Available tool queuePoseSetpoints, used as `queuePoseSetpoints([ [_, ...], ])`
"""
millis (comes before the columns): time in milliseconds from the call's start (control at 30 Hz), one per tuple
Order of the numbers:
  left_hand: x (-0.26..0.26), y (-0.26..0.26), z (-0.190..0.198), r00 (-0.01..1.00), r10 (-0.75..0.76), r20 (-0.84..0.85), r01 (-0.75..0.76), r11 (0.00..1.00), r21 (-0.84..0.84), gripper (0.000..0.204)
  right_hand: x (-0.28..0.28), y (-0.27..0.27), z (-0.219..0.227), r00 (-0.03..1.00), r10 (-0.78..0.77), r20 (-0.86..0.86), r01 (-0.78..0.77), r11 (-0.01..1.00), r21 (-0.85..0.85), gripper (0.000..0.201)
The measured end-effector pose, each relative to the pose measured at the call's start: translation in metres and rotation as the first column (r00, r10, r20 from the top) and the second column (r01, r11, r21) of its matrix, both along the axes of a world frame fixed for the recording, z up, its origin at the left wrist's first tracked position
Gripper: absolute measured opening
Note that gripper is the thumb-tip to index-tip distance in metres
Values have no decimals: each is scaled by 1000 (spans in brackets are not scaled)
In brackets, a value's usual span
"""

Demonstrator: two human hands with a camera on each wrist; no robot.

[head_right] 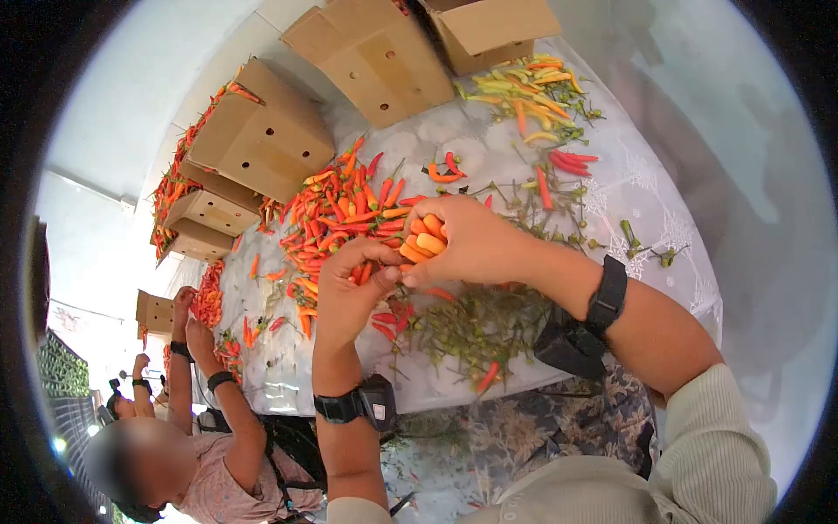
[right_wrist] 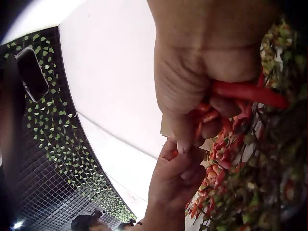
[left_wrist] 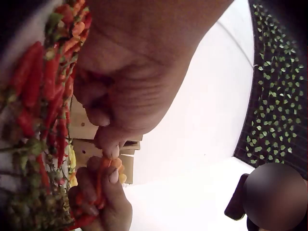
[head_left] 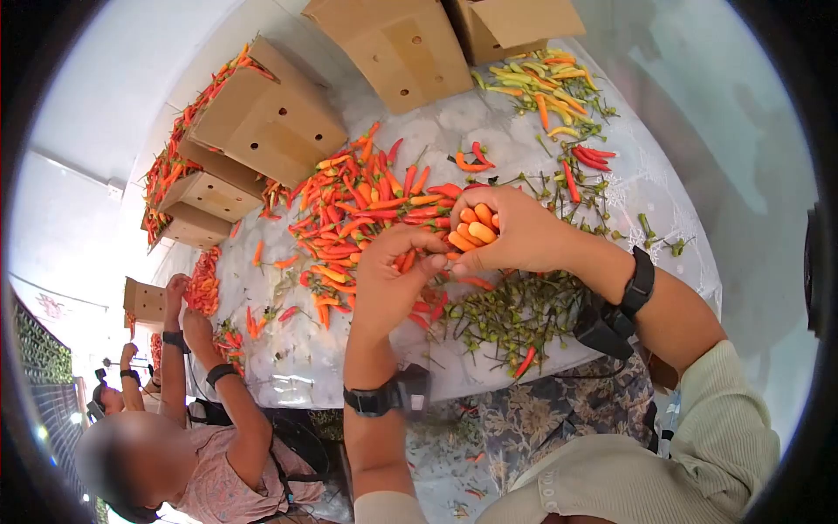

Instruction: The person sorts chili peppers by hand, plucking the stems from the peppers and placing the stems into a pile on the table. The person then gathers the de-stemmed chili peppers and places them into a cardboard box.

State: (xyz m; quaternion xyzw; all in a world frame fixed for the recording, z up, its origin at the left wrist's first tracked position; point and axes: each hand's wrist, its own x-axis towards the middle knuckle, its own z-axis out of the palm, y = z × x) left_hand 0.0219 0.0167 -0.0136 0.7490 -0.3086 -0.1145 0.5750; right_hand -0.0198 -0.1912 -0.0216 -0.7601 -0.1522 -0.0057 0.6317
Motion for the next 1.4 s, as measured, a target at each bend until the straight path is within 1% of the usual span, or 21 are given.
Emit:
queuePoseSetpoints([
  [100,-3,-1,7,999,-33,-9,32,999,-43,12,-1,-2,3,999,41,11,-42,999,11,41],
  [200,-2,2,7,990,-137,-35,134,987,-84,10,-5,-2,6,994,109,10,-109,994,30,40],
  [300,5,6,1,967,-245,75,253,959,-131,9,-6,-2,7,982,191,-6,-190,979,75,40],
  [400,2,6,4,965,-262,-9,259,958,-127,9,-7,-2,12,966,260,10,-260,962,84,39],
  [500,2,5,-1,931,-362,-53,347,918,-192,10,-10,-3,16,951,308,33,-309,951,23,36],
  [567,1,6,-3,934,-349,-80,329,925,-187,11,-10,-4,17,943,328,60,-327,945,-27,35],
  [600,1,6,-2,936,-341,-88,321,928,-187,11,-10,-4,18,954,299,10,-299,954,27,35],
  [667,-1,3,2,962,-219,-162,188,964,-187,11,-9,-6,19,966,243,-87,-232,965,122,35],
  [700,-3,1,5,968,-156,-198,119,975,-186,12,-8,-6,19,979,198,-49,-193,977,95,35],
  [767,-4,-2,4,998,-67,16,68,993,-93,12,-7,-5,17,993,112,35,-114,993,42,36],
  [800,-3,-4,4,991,-22,133,29,998,-55,11,-7,-4,16,990,52,134,-46,998,-47,36],
  [900,-7,-6,8,896,32,443,-75,994,80,11,-10,-2,22,979,-10,205,38,991,-131,35],
  [933,-17,-8,22,885,23,464,-89,989,121,11,-13,-2,28,980,-2,201,37,984,-174,34],
  [1033,-37,2,40,937,-6,348,-7,999,36,11,-28,0,57,986,157,48,-151,983,-108,33],
  [1067,-44,6,43,957,-40,288,44,999,-10,12,-32,2,60,969,179,172,-146,971,-190,33],
  [1167,-58,15,31,992,-127,-14,121,966,-230,16,-46,7,72,961,254,110,-227,950,-214,32],
  [1200,-61,16,27,986,-164,-11,155,949,-276,17,-50,8,73,951,281,130,-257,950,-177,30],
  [1267,-68,14,20,971,-240,0,223,904,-365,21,-60,11,72,941,332,63,-329,943,-54,30],
  [1300,-74,13,17,969,-246,3,228,894,-385,22,-65,12,71,933,358,31,-359,933,10,30],
  [1333,-79,12,13,967,-253,7,234,884,-404,24,-70,12,68,931,363,45,-363,932,2,29],
  [1400,-91,8,8,960,-281,-4,248,853,-459,26,-83,13,70,910,411,-47,-404,907,117,29],
])
